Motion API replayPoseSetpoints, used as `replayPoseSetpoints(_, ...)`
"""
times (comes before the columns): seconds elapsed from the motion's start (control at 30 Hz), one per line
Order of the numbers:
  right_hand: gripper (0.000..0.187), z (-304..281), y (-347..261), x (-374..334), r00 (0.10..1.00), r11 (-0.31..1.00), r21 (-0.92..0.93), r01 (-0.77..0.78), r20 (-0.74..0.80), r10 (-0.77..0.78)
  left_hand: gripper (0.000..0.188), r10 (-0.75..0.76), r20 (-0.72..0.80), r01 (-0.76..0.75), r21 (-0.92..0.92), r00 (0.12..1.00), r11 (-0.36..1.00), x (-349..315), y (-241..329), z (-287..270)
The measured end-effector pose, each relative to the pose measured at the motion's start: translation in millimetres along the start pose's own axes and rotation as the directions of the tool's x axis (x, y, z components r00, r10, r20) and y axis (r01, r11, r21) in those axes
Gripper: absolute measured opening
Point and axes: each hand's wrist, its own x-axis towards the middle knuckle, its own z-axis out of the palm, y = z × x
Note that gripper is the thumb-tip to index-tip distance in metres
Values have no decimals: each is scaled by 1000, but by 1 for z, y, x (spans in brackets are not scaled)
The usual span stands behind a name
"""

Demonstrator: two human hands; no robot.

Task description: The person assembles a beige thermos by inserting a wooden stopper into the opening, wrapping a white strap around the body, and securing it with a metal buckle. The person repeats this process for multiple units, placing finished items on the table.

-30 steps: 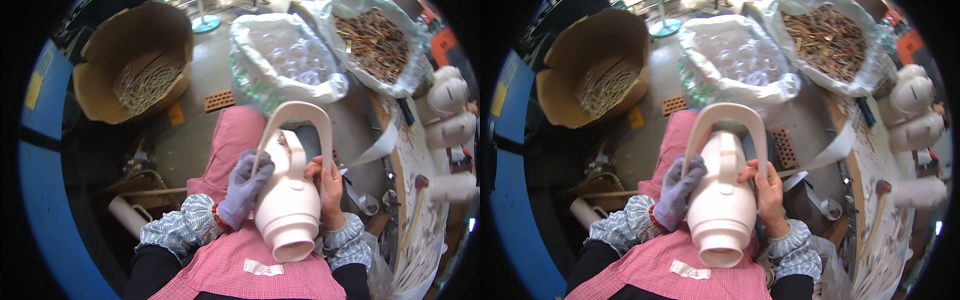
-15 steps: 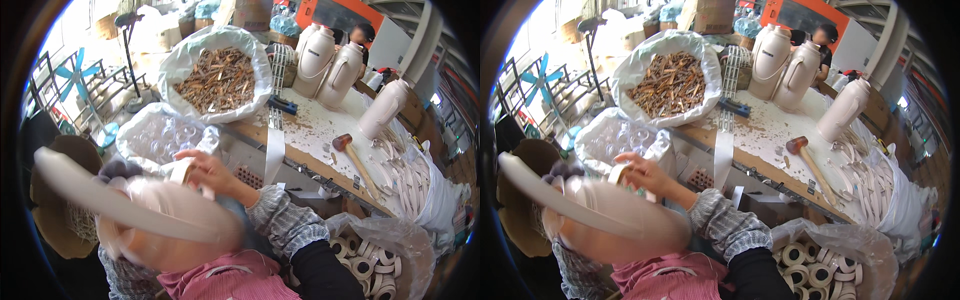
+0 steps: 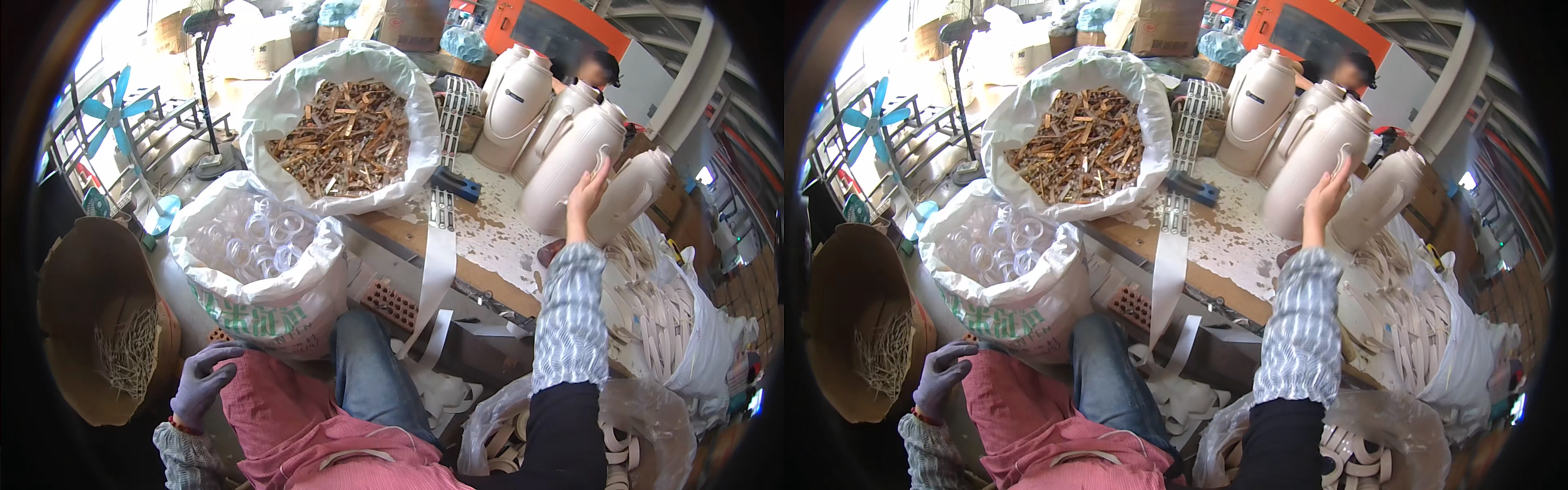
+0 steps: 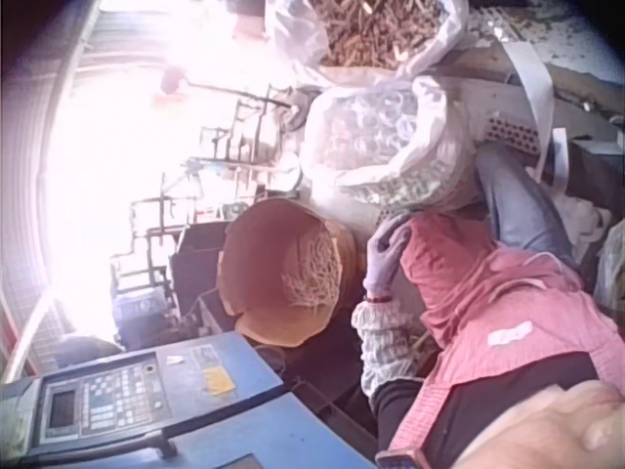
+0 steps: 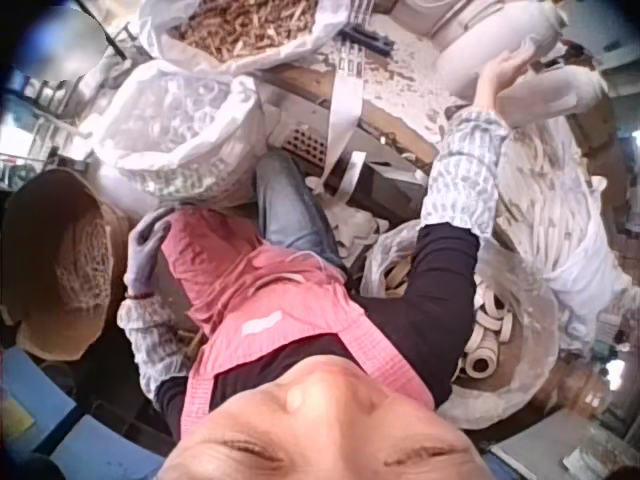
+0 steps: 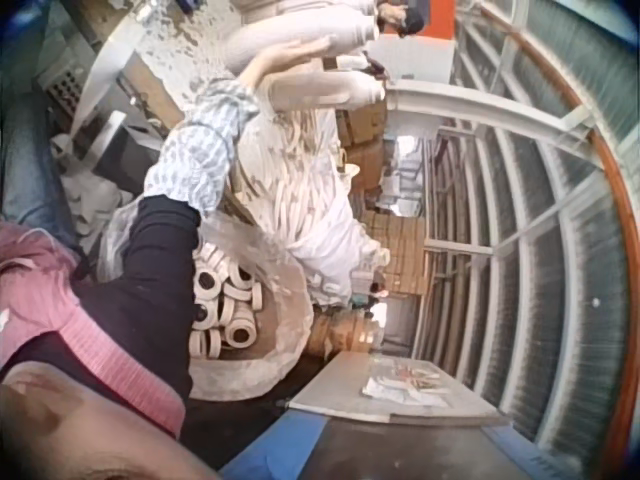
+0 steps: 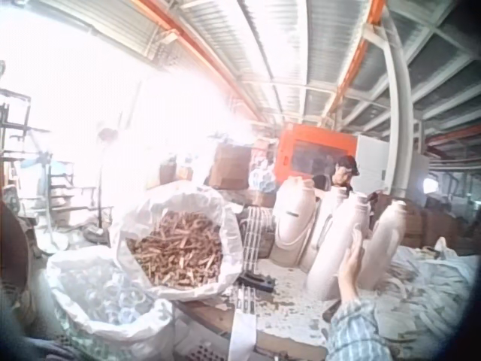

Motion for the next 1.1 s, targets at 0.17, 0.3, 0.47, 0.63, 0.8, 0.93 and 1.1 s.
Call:
replayPoseSetpoints(0.17, 59, 37, -36, -4, 968, 783, -617, 79, 235, 87, 75, -11, 51, 25, -283, 999, 959, 0, -37, 1)
replayPoseSetpoints(0.3, 25, 48, -87, -118, 741, 916, 339, 213, 554, -378, 88, -120, -90, 103, -173, 989, 979, 1, -63, -6)
replayPoseSetpoints(0.47, 27, 82, -110, -195, 573, 889, 362, 282, 679, -459, 60, -42, -327, 43, -2, 944, 999, -17, -137, -50)
replayPoseSetpoints(0.63, 30, 78, -100, -199, 508, 905, 297, 303, 754, -417, 42, -199, -520, 263, 51, 831, 964, -114, -283, -76)
replayPoseSetpoints(0.8, 36, 30, -111, -200, 503, 916, 364, 169, 767, -398, 43, -623, -527, 685, -101, 578, 721, -276, -414, -35)
replayPoseSetpoints(0.93, 32, 54, -115, -204, 461, 925, 346, 154, 803, -378, 46, -762, -521, 785, -249, 385, 568, -430, -481, 8)
replayPoseSetpoints(1.1, 38, 109, -73, -208, 496, 968, 192, 161, 832, -248, 48, -640, -639, 846, 30, 426, 532, -515, -484, 76)
